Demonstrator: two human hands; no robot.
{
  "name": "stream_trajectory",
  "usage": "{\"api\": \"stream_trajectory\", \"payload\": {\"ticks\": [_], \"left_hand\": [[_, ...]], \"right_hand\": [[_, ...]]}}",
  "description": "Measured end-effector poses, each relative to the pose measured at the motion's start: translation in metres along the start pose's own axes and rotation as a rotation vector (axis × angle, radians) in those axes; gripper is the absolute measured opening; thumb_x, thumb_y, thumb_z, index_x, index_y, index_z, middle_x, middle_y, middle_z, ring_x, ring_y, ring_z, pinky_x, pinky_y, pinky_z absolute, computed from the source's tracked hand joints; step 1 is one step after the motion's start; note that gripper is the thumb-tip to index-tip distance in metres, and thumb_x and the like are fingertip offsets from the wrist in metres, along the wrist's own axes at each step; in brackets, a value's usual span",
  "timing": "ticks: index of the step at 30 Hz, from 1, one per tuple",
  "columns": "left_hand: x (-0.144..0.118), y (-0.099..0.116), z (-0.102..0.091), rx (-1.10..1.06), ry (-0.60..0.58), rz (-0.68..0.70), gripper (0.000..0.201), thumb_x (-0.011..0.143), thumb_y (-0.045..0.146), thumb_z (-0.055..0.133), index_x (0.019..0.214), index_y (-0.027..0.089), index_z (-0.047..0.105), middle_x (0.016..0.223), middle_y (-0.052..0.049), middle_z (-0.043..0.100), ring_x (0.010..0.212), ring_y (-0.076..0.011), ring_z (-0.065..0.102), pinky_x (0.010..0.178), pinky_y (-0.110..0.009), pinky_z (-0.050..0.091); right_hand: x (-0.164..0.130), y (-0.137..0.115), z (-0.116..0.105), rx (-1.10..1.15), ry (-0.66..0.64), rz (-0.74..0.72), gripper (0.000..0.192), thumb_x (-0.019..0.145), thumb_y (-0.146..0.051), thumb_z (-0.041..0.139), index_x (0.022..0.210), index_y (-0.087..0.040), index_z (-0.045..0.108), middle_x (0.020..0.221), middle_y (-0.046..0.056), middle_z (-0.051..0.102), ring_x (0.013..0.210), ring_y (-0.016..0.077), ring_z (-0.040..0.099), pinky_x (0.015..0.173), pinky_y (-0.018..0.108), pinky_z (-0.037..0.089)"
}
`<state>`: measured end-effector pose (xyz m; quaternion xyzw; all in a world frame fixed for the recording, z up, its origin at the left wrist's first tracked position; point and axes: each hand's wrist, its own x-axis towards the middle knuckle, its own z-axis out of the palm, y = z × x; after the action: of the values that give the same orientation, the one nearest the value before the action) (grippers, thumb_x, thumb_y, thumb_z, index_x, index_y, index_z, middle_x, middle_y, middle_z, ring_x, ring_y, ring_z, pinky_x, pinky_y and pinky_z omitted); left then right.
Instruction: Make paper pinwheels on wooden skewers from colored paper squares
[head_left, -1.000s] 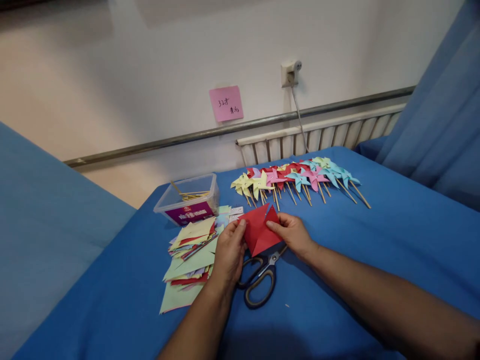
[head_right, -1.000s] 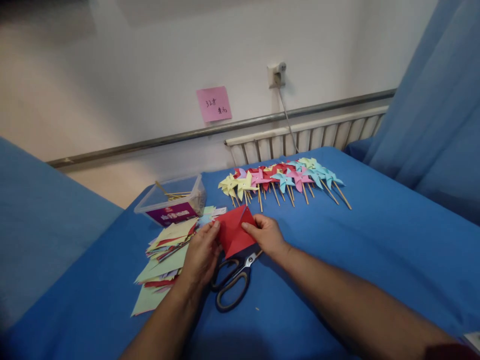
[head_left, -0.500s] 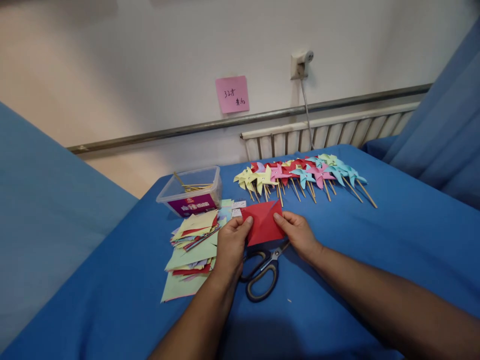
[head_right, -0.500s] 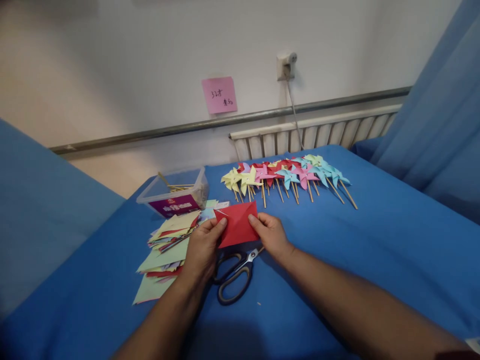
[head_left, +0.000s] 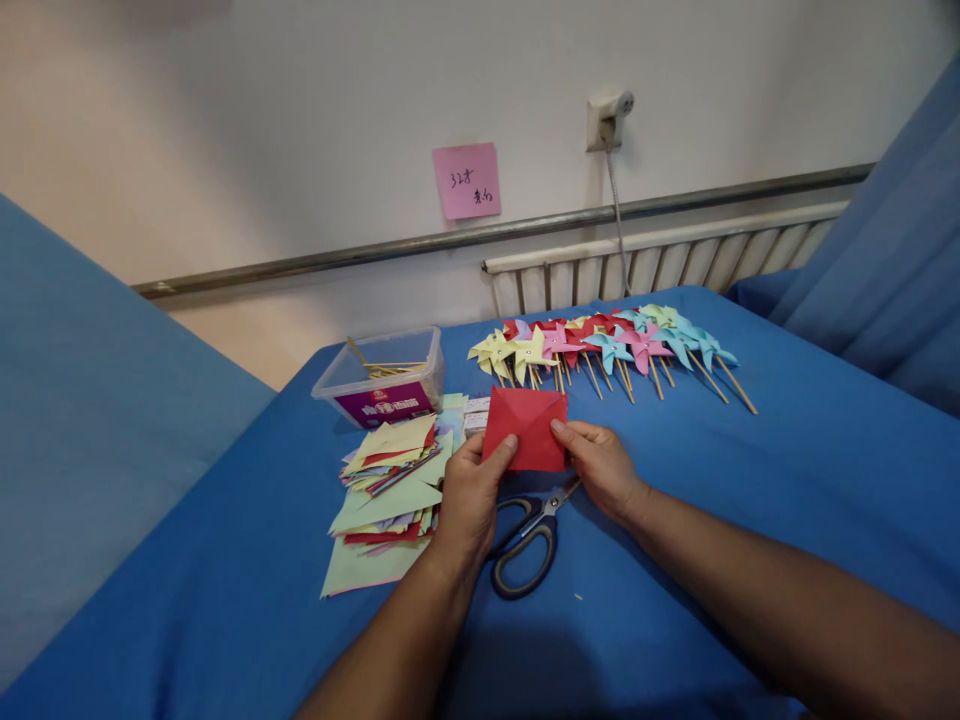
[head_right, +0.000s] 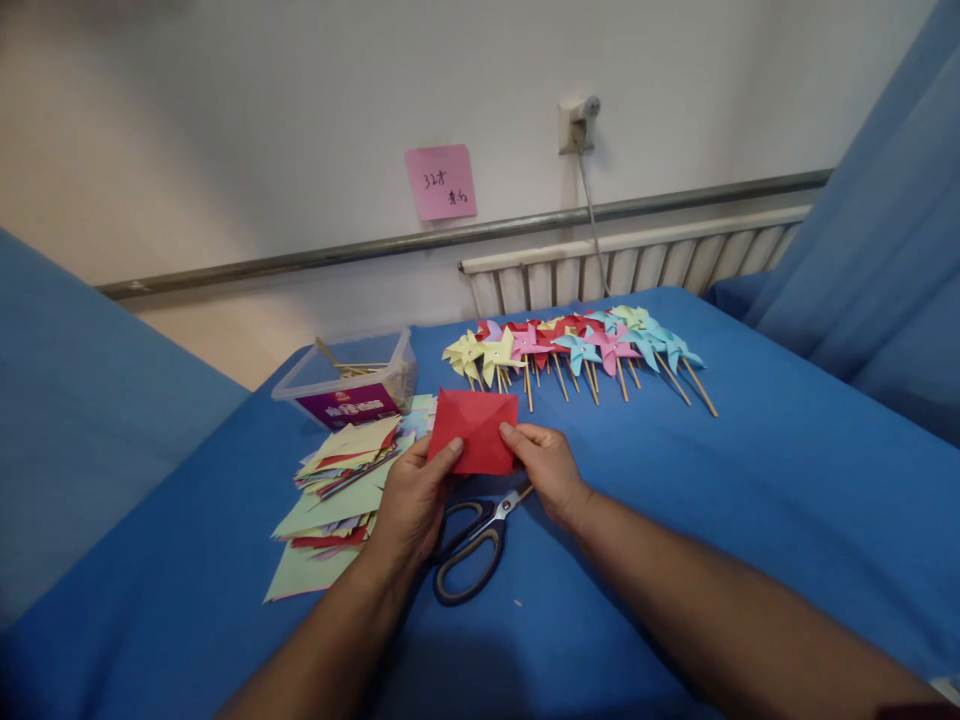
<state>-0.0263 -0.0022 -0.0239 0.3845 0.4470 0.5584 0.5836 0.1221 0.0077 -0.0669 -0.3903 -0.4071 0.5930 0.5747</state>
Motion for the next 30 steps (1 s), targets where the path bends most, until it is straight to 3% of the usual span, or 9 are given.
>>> {"api": "stream_trajectory", "payload": {"ticks": [3,8,15,17,20,22,25,30], "left_hand": [[0.0,-0.002,0.001,-0.05,0.053,0.038,0.036,0.062,0.031,0.08,0.092,0.012,0.071,0.086,-0.008,0.074,0.072,-0.0184,0.067,0.076,-0.033,0.052],[-0.001,0.004,0.003,-0.164,0.098,0.03,0.031,0.062,0.03,0.08,0.085,0.013,0.07,0.084,-0.007,0.074,0.073,-0.0188,0.067,0.074,-0.032,0.052],[-0.003,0.002,0.006,-0.112,0.073,0.024,0.025,0.064,0.031,0.079,0.08,0.013,0.071,0.082,-0.006,0.074,0.071,-0.0184,0.067,0.071,-0.03,0.053],[-0.002,0.004,0.004,-0.146,0.093,0.037,0.027,0.064,0.03,0.079,0.084,0.013,0.071,0.086,-0.007,0.074,0.075,-0.0197,0.068,0.073,-0.031,0.054],[-0.001,0.009,0.002,-0.222,0.114,0.035,0.03,0.064,0.026,0.079,0.091,0.014,0.071,0.094,-0.008,0.074,0.083,-0.0213,0.069,0.077,-0.032,0.054],[0.0,0.011,0.002,-0.245,0.111,-0.009,0.03,0.065,0.023,0.078,0.093,0.013,0.071,0.098,-0.009,0.074,0.085,-0.0225,0.069,0.078,-0.032,0.055],[-0.001,0.011,0.001,-0.242,0.067,-0.088,0.03,0.067,0.022,0.076,0.095,0.012,0.07,0.1,-0.011,0.073,0.085,-0.024,0.07,0.077,-0.034,0.056],[-0.003,0.009,0.0,-0.235,-0.027,-0.108,0.03,0.071,0.023,0.073,0.098,0.011,0.07,0.098,-0.012,0.073,0.081,-0.0215,0.069,0.071,-0.03,0.055]], "right_hand": [[-0.003,-0.002,0.001,-0.059,-0.047,0.013,0.038,0.078,-0.052,0.065,0.065,-0.016,0.064,0.057,0.0,0.058,0.054,0.0114,0.049,0.054,0.024,0.038],[-0.011,-0.005,0.004,-0.099,-0.18,0.167,0.043,0.072,-0.057,0.068,0.064,-0.015,0.063,0.053,0.0,0.059,0.046,0.01,0.049,0.047,0.023,0.036],[-0.012,-0.003,0.004,-0.147,-0.226,0.126,0.045,0.082,-0.056,0.057,0.066,-0.015,0.062,0.055,0.001,0.059,0.047,0.0105,0.05,0.048,0.024,0.038],[-0.013,-0.005,0.004,-0.248,-0.191,0.005,0.039,0.086,-0.051,0.053,0.073,-0.016,0.063,0.06,0.002,0.06,0.053,0.0118,0.053,0.052,0.025,0.041],[-0.017,-0.009,0.006,-0.424,0.013,-0.326,0.022,0.085,-0.035,0.058,0.1,-0.02,0.06,0.088,0.005,0.065,0.071,0.0152,0.059,0.063,0.028,0.047],[-0.02,-0.013,0.007,-0.548,0.112,-0.558,0.035,0.081,-0.024,0.06,0.116,-0.024,0.054,0.113,0.008,0.06,0.095,0.0203,0.06,0.077,0.034,0.05],[-0.024,-0.018,0.008,-0.734,0.069,-0.764,0.045,0.079,-0.015,0.059,0.121,-0.028,0.053,0.134,0.009,0.044,0.123,0.0258,0.046,0.096,0.045,0.044],[-0.023,-0.02,0.008,-0.869,-0.046,-0.817,0.025,0.079,-0.017,0.064,0.101,-0.028,0.064,0.139,0.005,0.04,0.126,0.0275,0.041,0.103,0.051,0.037]]}}
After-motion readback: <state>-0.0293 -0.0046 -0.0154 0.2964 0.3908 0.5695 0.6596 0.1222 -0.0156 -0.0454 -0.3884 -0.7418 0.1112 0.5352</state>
